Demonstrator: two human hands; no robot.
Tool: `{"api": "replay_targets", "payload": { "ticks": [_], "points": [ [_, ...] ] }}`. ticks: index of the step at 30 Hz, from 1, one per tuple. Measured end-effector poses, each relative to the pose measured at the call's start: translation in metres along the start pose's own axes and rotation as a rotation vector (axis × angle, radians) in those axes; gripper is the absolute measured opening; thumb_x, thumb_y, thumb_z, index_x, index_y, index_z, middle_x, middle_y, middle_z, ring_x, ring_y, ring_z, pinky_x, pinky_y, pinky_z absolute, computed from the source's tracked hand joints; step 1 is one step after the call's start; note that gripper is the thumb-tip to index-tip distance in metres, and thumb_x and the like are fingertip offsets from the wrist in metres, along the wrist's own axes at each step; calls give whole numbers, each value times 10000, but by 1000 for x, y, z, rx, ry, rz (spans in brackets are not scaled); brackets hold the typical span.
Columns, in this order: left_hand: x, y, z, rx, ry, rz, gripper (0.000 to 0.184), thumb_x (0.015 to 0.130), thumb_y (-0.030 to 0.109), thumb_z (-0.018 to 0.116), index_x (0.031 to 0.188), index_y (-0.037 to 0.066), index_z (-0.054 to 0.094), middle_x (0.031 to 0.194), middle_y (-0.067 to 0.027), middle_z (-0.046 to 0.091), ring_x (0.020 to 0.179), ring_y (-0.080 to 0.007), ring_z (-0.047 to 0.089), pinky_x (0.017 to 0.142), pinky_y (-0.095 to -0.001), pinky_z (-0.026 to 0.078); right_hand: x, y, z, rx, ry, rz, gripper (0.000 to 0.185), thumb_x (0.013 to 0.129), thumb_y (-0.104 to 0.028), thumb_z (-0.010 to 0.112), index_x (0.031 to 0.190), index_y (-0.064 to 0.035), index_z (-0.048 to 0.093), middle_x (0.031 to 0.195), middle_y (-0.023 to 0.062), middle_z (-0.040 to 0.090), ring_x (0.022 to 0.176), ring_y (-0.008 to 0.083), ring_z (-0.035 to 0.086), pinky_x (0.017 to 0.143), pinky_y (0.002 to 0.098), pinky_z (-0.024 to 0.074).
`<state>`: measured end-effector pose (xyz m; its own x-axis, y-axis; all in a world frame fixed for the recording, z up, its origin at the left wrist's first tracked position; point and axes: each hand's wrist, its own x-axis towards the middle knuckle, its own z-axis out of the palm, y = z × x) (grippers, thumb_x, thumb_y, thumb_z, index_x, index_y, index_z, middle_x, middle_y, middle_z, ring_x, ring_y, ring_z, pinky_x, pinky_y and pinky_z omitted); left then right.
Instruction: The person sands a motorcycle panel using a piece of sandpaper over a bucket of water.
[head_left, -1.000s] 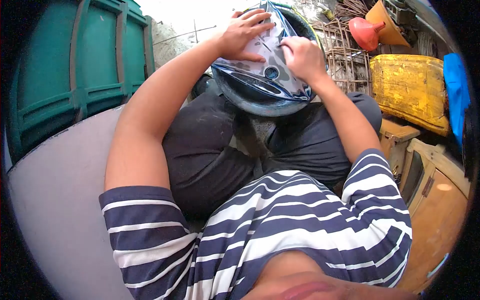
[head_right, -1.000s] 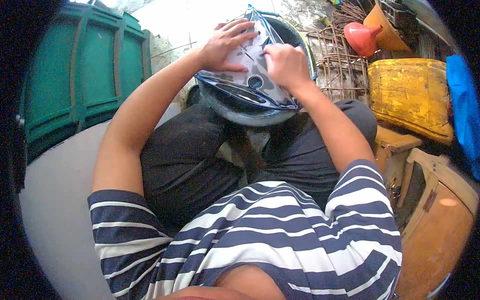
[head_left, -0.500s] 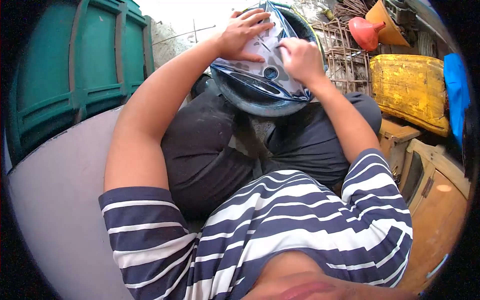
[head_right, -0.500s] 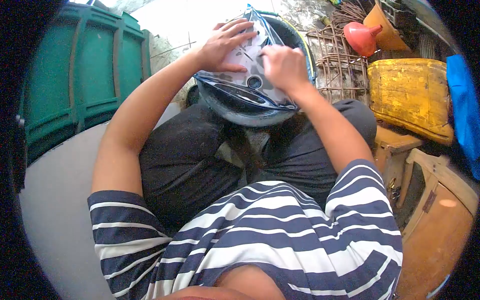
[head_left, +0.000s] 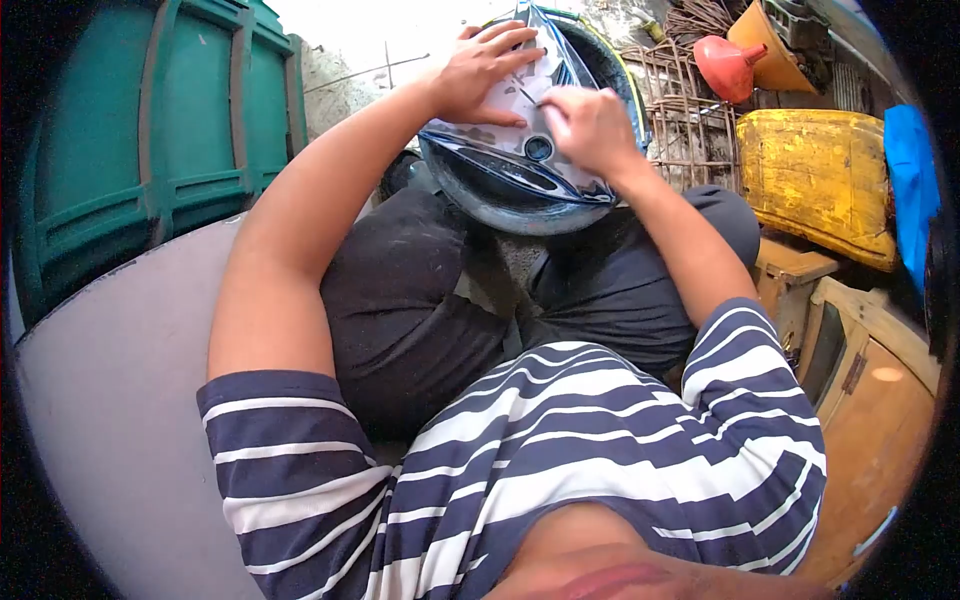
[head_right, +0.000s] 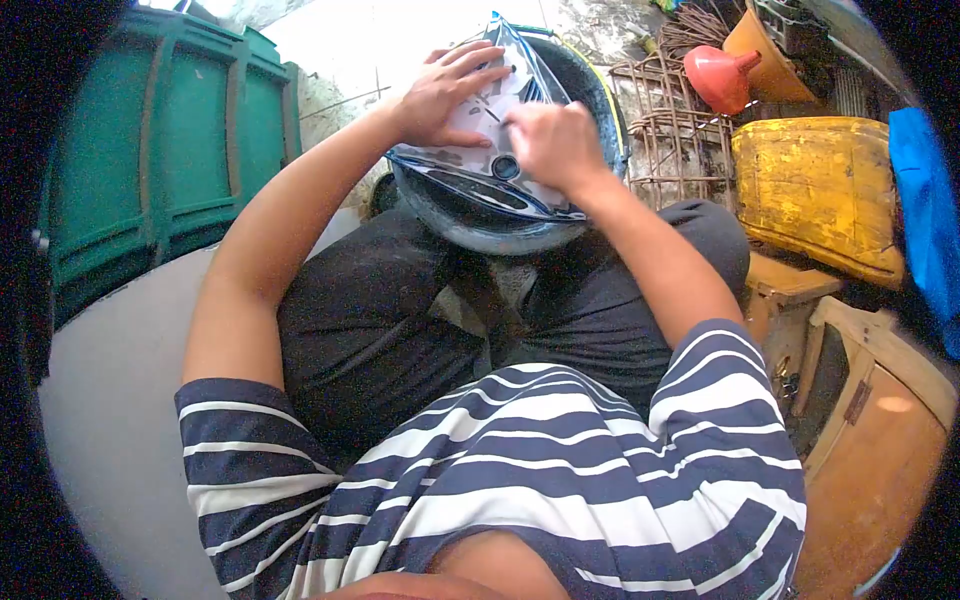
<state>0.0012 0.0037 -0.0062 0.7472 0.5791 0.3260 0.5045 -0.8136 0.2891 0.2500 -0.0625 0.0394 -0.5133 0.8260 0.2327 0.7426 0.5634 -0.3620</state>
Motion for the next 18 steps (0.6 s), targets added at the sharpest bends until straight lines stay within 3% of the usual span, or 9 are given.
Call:
{"api": "replay_targets", "payload": {
  "ticks": [2, 6, 10, 14, 18],
  "points": [
    [-5, 1, 0, 1, 0, 3, 1005, 761, 632, 842, 1586, 157, 520, 1663, -174, 430, 1564, -390, 371, 1225, -588, 304, 3, 13, 5, 47, 30, 124, 131, 912, -211, 680, 936, -100, 746, 875, 132, 757, 802, 341, 750, 752, 492, 553],
    [-1, -1, 0, -30, 13, 9, 1000, 765, 634, 840, 1583, 154, 523, 1663, -173, 429, 1567, -391, 366, 1220, -601, 304, -6, -10, 11, -35, -10, -67, 135, 942, -211, 665, 959, -115, 759, 898, 120, 769, 806, 333, 752, 744, 501, 554],
    [-1, -1, -2, -3, -3, 15, 998, 770, 642, 834, 1582, 152, 521, 1663, -171, 428, 1573, -387, 358, 1217, -596, 313, 4, 6, 2, 33, 83, 124, 101, 919, -183, 668, 910, -104, 729, 851, 121, 753, 782, 333, 745, 749, 483, 543],
    [-2, -1, 0, -13, -5, 5, 996, 774, 645, 831, 1585, 158, 518, 1666, -171, 425, 1579, -387, 350, 1227, -588, 303, -5, -9, 10, -30, 14, -41, 119, 941, -197, 663, 921, -110, 743, 839, 107, 751, 772, 321, 743, 720, 490, 532],
    [-4, 2, -3, 2, -13, 2, 1008, 771, 661, 827, 1589, 161, 516, 1669, -171, 422, 1580, -387, 349, 1229, -583, 302, 4, 4, 2, 80, 134, 93, 96, 911, -167, 662, 912, -99, 730, 828, 116, 740, 782, 339, 737, 736, 490, 526]
  ]
}}
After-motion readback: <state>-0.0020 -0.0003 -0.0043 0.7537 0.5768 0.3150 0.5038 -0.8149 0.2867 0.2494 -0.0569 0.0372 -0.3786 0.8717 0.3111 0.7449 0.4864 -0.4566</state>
